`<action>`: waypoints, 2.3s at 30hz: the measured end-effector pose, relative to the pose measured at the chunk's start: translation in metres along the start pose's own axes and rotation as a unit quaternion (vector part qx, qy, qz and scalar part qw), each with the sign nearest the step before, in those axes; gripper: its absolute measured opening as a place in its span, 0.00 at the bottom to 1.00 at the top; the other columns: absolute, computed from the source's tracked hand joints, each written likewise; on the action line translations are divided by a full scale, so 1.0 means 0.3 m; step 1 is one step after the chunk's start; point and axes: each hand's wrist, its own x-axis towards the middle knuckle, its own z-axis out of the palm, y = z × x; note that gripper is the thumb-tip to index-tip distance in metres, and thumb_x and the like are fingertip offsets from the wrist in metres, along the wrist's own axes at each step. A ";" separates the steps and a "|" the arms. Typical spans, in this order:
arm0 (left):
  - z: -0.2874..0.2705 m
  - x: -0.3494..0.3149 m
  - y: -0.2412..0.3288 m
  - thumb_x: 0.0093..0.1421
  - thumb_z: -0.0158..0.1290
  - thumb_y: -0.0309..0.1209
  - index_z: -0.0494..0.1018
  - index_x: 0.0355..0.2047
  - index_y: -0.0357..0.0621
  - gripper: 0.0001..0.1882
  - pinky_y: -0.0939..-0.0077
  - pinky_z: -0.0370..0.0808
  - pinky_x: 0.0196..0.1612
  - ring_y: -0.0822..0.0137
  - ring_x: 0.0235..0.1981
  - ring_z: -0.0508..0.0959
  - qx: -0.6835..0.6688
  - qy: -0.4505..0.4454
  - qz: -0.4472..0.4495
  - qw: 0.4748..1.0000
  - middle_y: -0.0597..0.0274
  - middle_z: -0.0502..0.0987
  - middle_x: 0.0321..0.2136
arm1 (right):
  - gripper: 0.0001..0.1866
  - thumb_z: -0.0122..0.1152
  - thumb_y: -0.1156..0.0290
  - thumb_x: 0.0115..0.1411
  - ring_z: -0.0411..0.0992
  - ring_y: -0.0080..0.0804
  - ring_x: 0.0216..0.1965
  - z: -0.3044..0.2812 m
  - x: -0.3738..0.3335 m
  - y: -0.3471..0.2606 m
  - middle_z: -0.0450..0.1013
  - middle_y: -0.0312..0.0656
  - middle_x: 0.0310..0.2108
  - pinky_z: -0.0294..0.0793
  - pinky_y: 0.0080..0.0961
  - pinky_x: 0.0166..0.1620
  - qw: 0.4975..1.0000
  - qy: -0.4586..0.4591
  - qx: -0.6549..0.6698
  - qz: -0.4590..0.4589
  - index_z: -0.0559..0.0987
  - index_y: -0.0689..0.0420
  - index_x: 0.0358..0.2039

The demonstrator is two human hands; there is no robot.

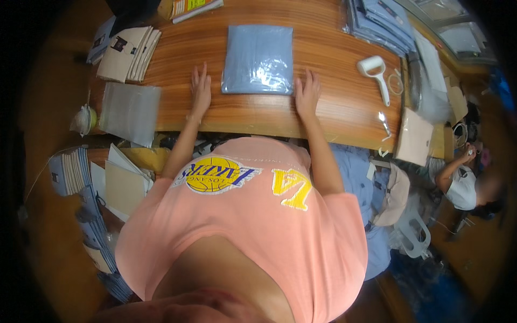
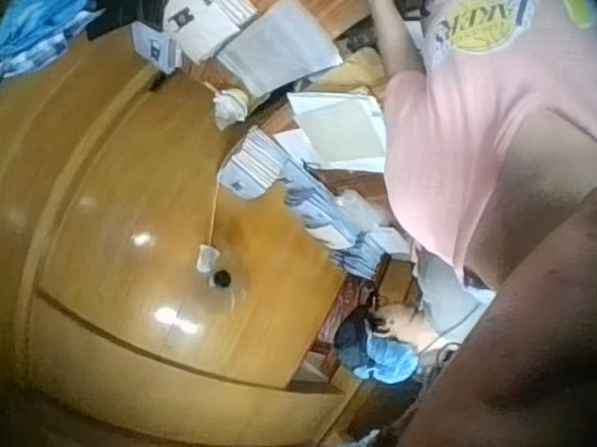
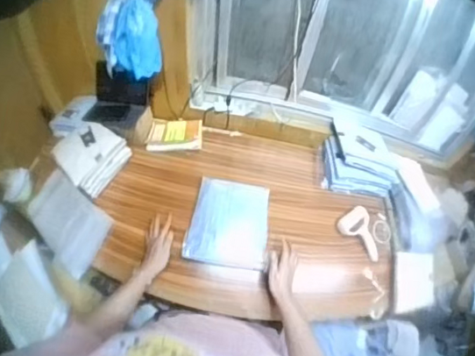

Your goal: The person picks up a shirt from a stack, spreads it out on a desk, places a cardboard insert inside, folds the sleeves and body around the cardboard, and slides the folded shirt into a plastic garment bag.

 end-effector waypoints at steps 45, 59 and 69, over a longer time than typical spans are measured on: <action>0.243 0.460 0.394 0.63 0.40 0.38 0.68 0.52 0.51 0.19 0.41 0.39 0.59 0.50 0.62 0.51 0.087 0.033 0.025 0.995 0.60 0.61 0.57 | 0.16 0.49 0.73 0.56 0.56 0.44 0.60 0.406 0.477 -0.248 0.65 0.47 0.53 0.34 0.51 0.61 0.999 0.029 -0.036 0.003 0.76 0.55 0.45; 0.251 0.452 0.393 0.60 0.44 0.36 0.68 0.51 0.49 0.19 0.37 0.41 0.58 0.48 0.62 0.51 0.077 0.047 0.037 0.995 0.57 0.61 0.56 | 0.16 0.50 0.73 0.57 0.57 0.42 0.60 0.413 0.468 -0.238 0.65 0.47 0.53 0.36 0.49 0.62 0.998 0.022 -0.059 0.005 0.75 0.57 0.47; 0.273 0.436 0.366 0.61 0.44 0.35 0.70 0.51 0.55 0.18 0.38 0.37 0.59 0.48 0.61 0.51 0.017 0.085 0.046 0.995 0.57 0.61 0.57 | 0.17 0.51 0.72 0.55 0.57 0.43 0.59 0.410 0.465 -0.218 0.66 0.48 0.51 0.38 0.49 0.62 0.999 0.041 0.010 -0.002 0.74 0.55 0.47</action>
